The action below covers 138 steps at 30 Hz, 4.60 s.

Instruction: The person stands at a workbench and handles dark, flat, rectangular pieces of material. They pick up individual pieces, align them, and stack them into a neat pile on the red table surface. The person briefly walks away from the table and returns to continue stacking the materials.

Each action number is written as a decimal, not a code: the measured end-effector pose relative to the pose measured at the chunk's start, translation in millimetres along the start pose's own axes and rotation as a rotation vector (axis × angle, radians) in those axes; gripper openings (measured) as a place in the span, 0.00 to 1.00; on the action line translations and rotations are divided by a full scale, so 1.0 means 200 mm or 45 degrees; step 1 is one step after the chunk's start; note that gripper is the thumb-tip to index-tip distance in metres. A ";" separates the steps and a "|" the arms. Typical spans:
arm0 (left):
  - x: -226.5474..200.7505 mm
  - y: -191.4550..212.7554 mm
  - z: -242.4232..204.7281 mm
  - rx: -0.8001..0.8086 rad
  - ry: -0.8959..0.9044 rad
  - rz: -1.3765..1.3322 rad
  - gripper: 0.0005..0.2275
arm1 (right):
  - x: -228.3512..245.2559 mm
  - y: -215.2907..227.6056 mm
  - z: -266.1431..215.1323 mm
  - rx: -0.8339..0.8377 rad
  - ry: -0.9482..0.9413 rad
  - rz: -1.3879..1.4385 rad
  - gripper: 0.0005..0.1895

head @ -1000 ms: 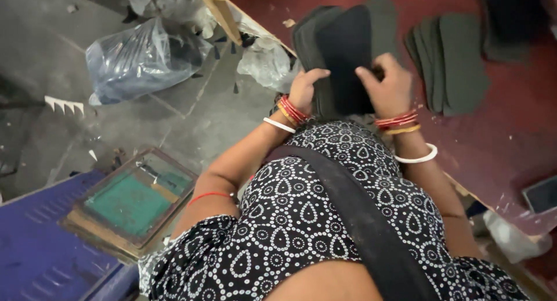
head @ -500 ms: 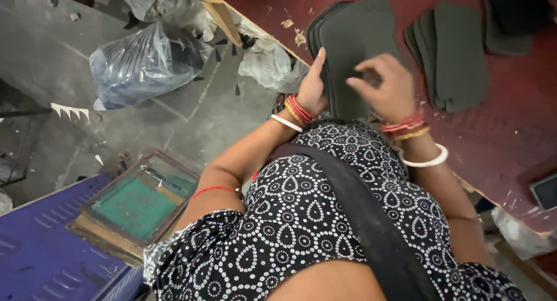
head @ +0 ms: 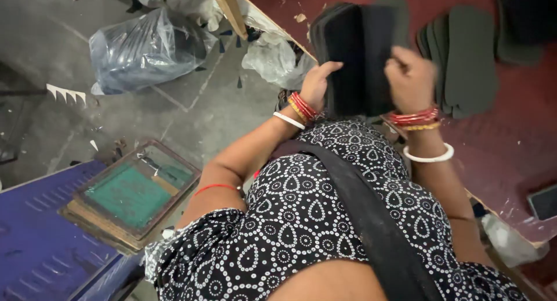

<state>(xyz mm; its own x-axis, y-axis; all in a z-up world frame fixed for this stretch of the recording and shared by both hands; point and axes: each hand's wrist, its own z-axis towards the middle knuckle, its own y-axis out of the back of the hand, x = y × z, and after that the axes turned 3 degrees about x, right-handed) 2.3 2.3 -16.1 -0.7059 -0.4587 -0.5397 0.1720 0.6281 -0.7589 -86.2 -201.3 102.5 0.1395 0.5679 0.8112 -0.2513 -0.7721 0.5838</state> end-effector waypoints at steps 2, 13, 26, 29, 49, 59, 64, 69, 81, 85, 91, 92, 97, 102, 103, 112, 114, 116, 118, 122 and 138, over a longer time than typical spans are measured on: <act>-0.02 0.06 0.00 -0.080 -0.084 0.089 0.11 | -0.04 0.08 0.00 -0.027 -0.039 -0.207 0.06; -0.06 -0.13 -0.06 0.132 0.016 -0.054 0.12 | 0.13 -0.08 -0.08 -0.130 0.283 -0.518 0.18; -0.12 -0.18 -0.03 0.280 0.196 -0.479 0.24 | -0.02 0.26 -0.09 -0.147 -0.204 -0.599 0.08; -0.09 -0.20 -0.02 0.356 0.214 -0.523 0.27 | 0.24 0.03 -0.05 0.031 0.113 -0.208 0.13; -0.17 -0.07 0.01 0.020 -0.085 -0.375 0.22 | -0.12 0.11 -0.04 -0.364 0.242 -0.315 0.13; -0.13 -0.16 0.01 0.247 -0.134 -0.001 0.22 | 0.01 0.01 -0.06 -0.102 0.145 -0.295 0.15; -0.11 -0.12 0.07 0.255 0.076 -0.448 0.23 | -0.28 0.37 -0.12 -0.633 -0.017 -0.563 0.11; -0.08 -0.15 0.04 0.375 -0.048 -0.210 0.22 | -0.23 0.33 -0.16 -0.360 0.170 -0.896 0.10; -0.04 -0.20 0.04 0.355 -0.017 -0.240 0.18 | 0.18 -0.06 0.07 0.082 0.153 0.052 0.14; -0.01 -0.08 0.04 0.207 -0.216 0.060 0.17 | -0.07 -0.03 0.07 -0.086 -0.016 0.108 0.13; -0.20 -0.12 -0.02 -0.005 -0.271 0.072 0.15 | 0.03 0.21 0.00 -0.322 0.287 -0.723 0.12; -0.18 -0.13 -0.02 -0.001 -0.263 0.074 0.15 | 0.07 0.17 -0.01 -0.326 0.279 -0.724 0.12; -0.08 -0.24 0.00 -0.059 -0.180 0.239 0.13 | 0.05 -0.02 -0.02 -0.044 0.118 -0.328 0.13; -0.03 -0.15 0.06 -0.172 -0.158 0.295 0.16 | -0.17 0.27 -0.08 -0.338 -0.029 -0.261 0.10; -0.03 -0.12 0.07 -0.229 -0.193 0.325 0.18 | -0.23 0.37 -0.10 -0.485 0.005 -0.406 0.10; 0.13 -0.26 0.27 -0.256 -0.369 0.483 0.25 | -0.32 0.52 -0.11 -0.325 0.247 -0.842 0.15; 0.09 -0.17 0.27 -0.277 -0.490 0.440 0.23 | -0.36 0.48 -0.03 -0.321 0.246 -0.697 0.13; 0.05 -0.09 0.24 -0.301 -0.601 0.398 0.22 | -0.42 0.43 0.10 -0.311 0.235 -0.551 0.10; -0.01 -0.01 0.17 -0.334 -0.593 0.412 0.19 | -0.47 0.37 0.26 -0.361 0.422 -0.528 0.07; -0.08 0.08 0.07 -0.284 -0.507 0.310 0.16 | -0.78 0.27 0.70 -0.296 0.492 -0.545 0.07; -0.22 0.29 -0.22 -0.603 -0.421 0.044 0.11 | -1.61 0.61 1.78 -0.511 0.294 -0.613 0.35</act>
<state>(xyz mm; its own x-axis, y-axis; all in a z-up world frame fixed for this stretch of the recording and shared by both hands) 12.4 87.1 -20.4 -0.4402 -0.5568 -0.7044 -0.1889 0.8244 -0.5336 179.8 -580.3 -75.0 0.1275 0.9036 0.4089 -0.5556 -0.2764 0.7842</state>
